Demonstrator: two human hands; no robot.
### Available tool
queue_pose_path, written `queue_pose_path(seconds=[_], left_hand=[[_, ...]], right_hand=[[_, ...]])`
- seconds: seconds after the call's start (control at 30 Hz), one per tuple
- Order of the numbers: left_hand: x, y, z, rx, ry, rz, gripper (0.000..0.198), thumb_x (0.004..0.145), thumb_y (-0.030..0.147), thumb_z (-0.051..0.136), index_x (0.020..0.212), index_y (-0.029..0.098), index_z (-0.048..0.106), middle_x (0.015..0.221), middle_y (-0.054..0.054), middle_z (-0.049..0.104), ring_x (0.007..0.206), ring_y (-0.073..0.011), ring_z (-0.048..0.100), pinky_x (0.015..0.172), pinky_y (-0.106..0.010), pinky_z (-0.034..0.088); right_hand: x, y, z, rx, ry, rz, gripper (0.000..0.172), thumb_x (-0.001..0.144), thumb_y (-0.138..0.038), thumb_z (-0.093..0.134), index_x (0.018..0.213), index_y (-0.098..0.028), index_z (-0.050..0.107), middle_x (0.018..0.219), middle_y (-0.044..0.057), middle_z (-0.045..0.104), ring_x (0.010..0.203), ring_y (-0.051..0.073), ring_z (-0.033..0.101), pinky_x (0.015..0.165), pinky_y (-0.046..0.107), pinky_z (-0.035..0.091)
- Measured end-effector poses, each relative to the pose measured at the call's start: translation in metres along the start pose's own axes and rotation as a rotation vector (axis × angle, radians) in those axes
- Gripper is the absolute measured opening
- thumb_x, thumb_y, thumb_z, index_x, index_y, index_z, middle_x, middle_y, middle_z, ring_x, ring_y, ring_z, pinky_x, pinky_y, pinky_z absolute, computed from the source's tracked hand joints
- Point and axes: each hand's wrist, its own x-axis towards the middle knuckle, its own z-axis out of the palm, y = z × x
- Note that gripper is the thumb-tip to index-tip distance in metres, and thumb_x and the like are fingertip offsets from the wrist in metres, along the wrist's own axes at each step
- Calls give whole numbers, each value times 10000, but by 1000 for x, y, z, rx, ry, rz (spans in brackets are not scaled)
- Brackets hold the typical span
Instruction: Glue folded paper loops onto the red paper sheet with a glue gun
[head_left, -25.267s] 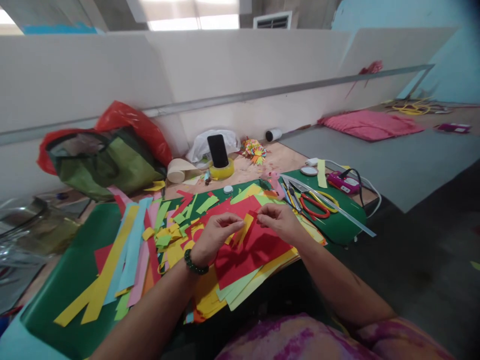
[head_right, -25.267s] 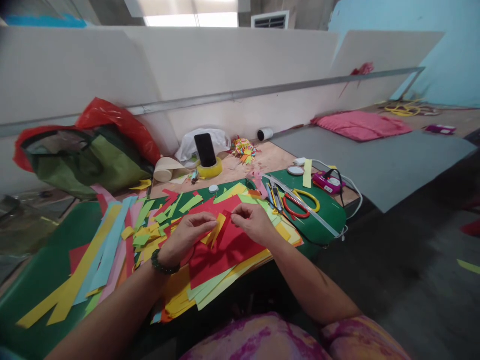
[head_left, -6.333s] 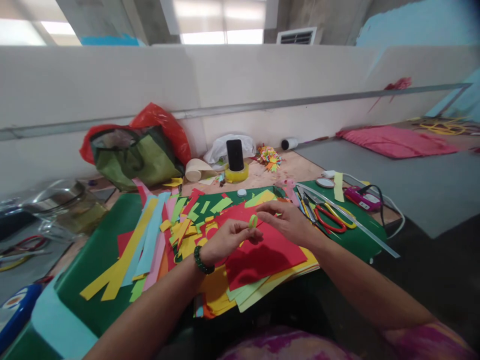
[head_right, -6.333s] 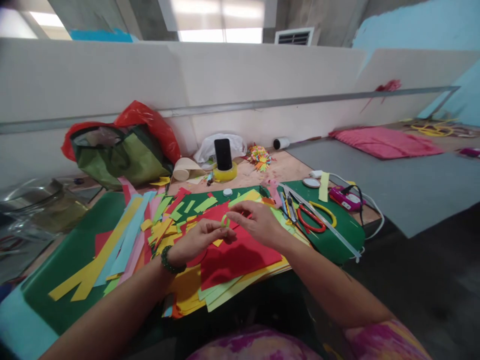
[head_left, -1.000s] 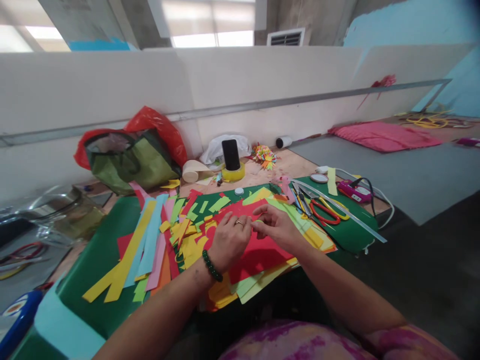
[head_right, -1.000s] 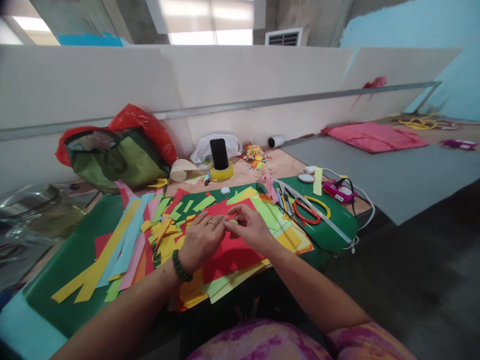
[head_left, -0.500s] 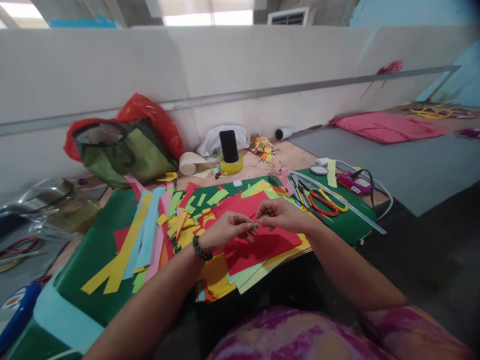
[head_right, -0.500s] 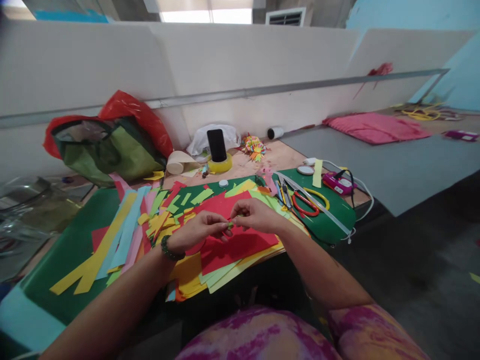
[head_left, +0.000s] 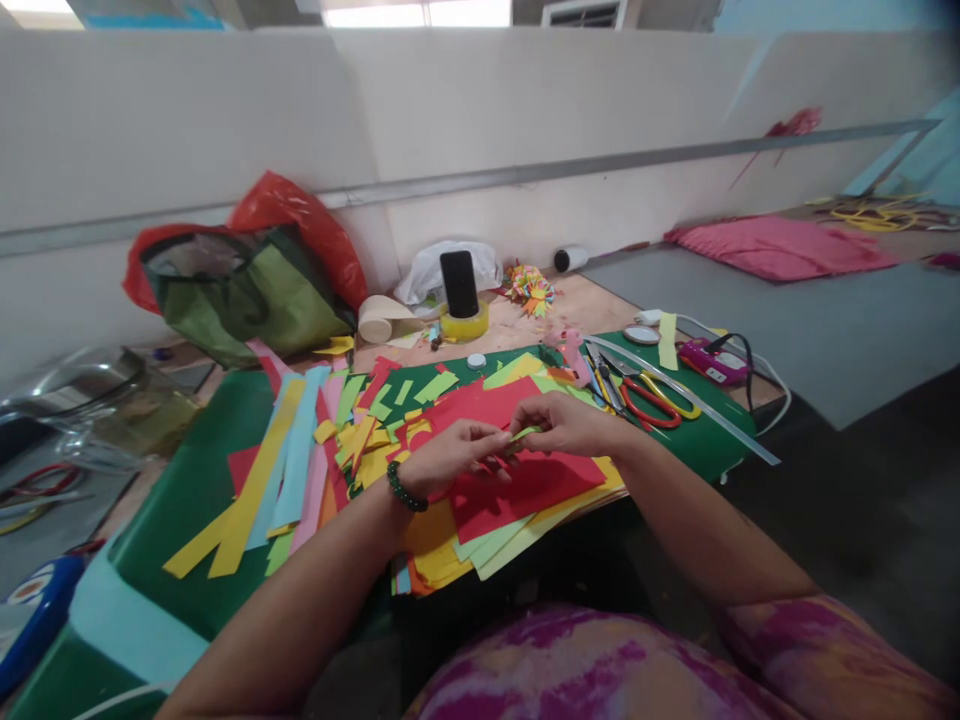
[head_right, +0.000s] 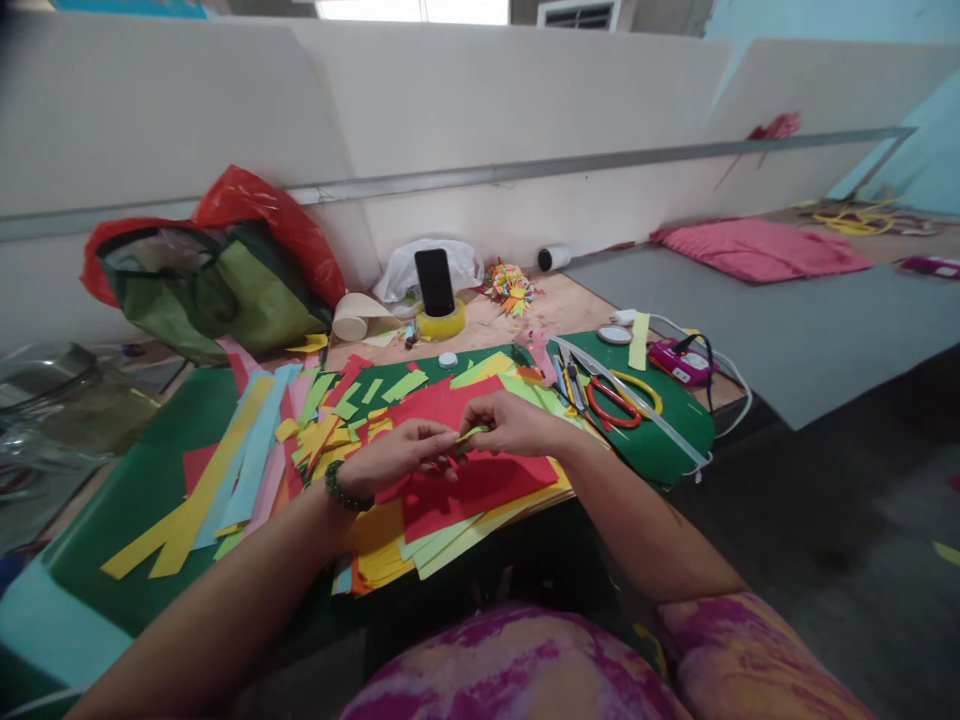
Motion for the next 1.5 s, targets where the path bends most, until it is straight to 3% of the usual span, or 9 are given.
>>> queue_pose_path(seconds=[0.17,0.37,0.5,0.97,1.2,1.37,1.5], left_hand=[[0,1,-1,-34,-6,-30,533,613,583,794,815,95,719,879,-135,748,602,-115,659,536,-185,425],[-1,1,1,-6,2,-50,463,646,541,788,766,97,736,781,-119,751,563,-114,657,488,-170,384],[-2,2,3,-2,-23,-70,446,646,538,785,731,103,737,722,-99,743,567,-117,659,497,-172,400],[0,-1,0,-157,-89,-94,432,578,475,849,749,93,741,821,-129,761,567,-126,673,551,-202,494],[-1,2,3,-164,-49,-67,486,561,521,853,740,93,710,737,-87,740,571,-114,666,541,-183,479],[-1,4,5,-172,39,11,522,557,559,841,753,101,684,712,-59,715,585,-115,658,586,-210,500],[0,2,6,-143,58,41,524,581,576,821,764,107,676,741,-57,710,592,-116,658,589,-218,496]], right_hand=[[-1,-3,-2,-44,6,18,122,647,-164,584,752,-150,645,603,-32,622,506,85,550,467,194,432],[-2,-9,0,46,-4,95,116,631,-152,606,729,-149,668,545,-39,614,477,87,571,470,199,494],[-1,-8,2,104,33,132,208,611,-140,616,815,-163,652,522,-61,611,454,93,585,441,194,500],[-2,-7,0,60,-10,129,261,628,-122,588,884,-158,619,529,-69,594,475,89,559,451,195,480],[-9,-12,-8,71,-35,77,296,687,-193,668,974,-152,611,590,-48,626,531,112,623,497,208,481],[-17,-12,-17,119,132,30,362,732,-422,702,943,-131,662,663,12,676,610,140,675,560,231,499],[-19,-10,-10,140,267,34,358,662,-441,764,847,-139,707,665,24,701,613,159,687,577,250,513]])
